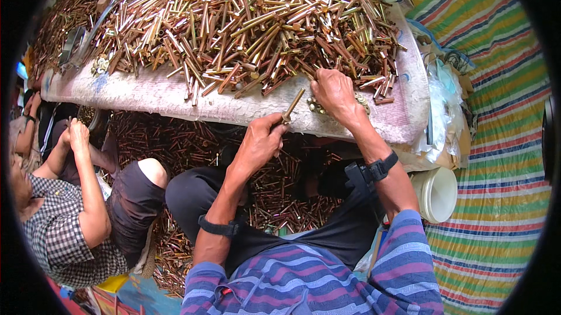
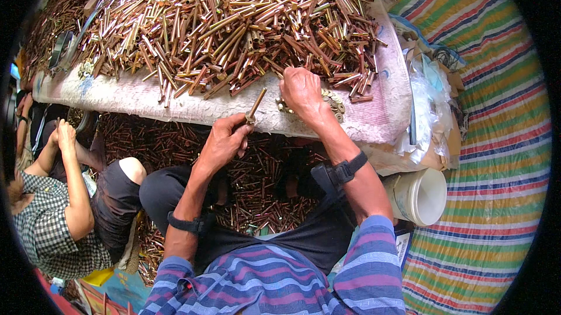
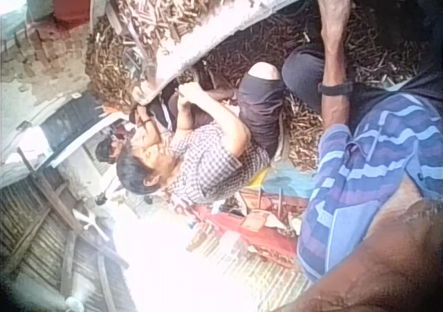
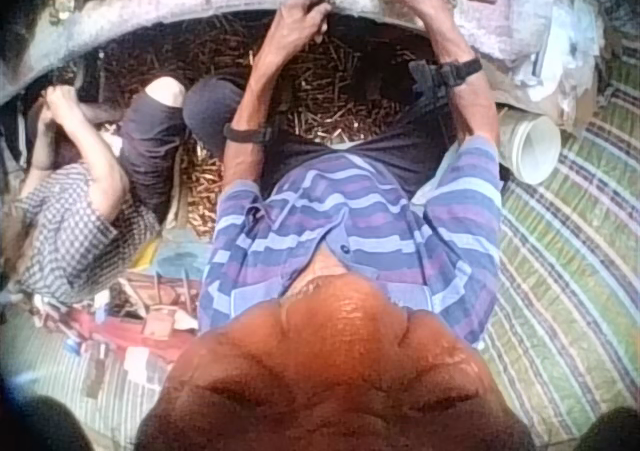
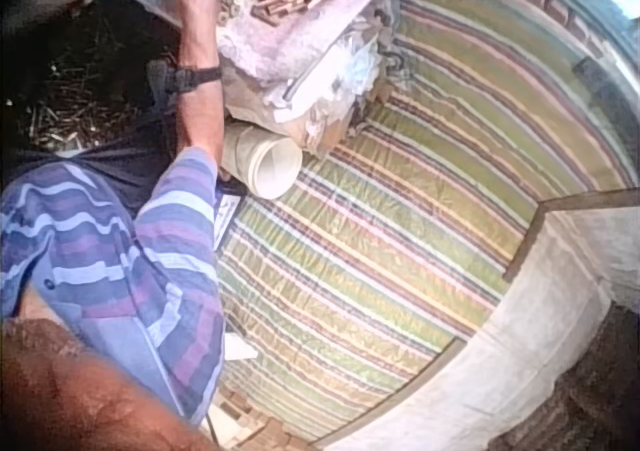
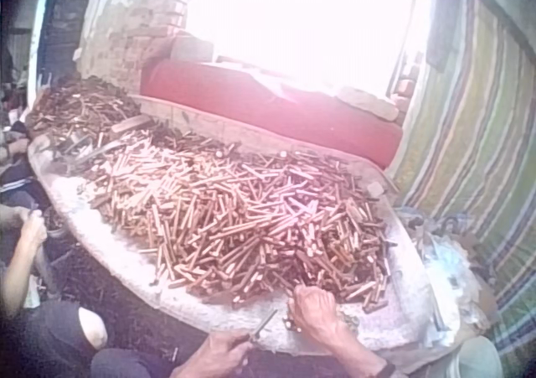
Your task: The recorder is assembling metal tubes with connectors or fasteners.
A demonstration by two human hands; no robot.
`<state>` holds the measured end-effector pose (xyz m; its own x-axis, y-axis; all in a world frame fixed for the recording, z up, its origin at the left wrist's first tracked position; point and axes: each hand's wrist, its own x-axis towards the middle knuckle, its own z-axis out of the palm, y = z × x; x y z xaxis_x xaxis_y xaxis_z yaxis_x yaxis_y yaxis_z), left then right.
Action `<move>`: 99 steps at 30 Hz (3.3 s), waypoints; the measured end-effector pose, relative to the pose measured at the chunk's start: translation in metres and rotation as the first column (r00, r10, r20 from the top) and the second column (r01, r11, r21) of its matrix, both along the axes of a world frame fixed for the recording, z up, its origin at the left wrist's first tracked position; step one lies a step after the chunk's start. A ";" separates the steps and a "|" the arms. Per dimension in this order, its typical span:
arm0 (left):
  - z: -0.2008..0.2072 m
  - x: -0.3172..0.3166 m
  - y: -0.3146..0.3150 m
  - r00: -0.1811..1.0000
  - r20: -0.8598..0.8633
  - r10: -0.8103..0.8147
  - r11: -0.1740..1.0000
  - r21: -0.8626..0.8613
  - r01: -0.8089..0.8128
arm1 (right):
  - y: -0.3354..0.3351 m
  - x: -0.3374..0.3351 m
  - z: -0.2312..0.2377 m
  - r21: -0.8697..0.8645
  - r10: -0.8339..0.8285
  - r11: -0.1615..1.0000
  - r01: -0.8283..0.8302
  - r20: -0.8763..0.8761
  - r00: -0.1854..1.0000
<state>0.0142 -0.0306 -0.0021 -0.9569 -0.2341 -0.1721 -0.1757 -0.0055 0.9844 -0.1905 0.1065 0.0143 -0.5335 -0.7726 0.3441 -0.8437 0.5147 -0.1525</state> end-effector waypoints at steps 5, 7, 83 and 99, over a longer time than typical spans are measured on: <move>0.003 0.001 0.002 0.999 -0.011 0.031 0.999 0.025 -0.031 | 0.006 -0.004 0.001 0.032 -0.012 0.999 0.011 0.053 0.999; 0.003 0.001 0.002 1.000 -0.015 0.021 1.000 0.014 -0.021 | 0.010 -0.002 0.007 0.007 -0.021 1.000 0.020 0.108 0.994; -0.003 -0.002 0.000 0.996 -0.029 0.084 0.994 0.079 -0.081 | 0.039 0.045 0.041 -0.272 0.149 0.946 0.174 0.846 0.513; 0.001 0.001 0.000 0.996 -0.038 0.081 0.997 0.003 -0.081 | 0.033 0.054 0.053 -0.410 0.301 0.909 0.078 0.774 0.558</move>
<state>0.0155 -0.0309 -0.0010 -0.9407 -0.3108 -0.1362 -0.1369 -0.0195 0.9904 -0.1363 0.1396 0.0668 -0.6421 -0.7635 0.0700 -0.3043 0.1700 -0.9373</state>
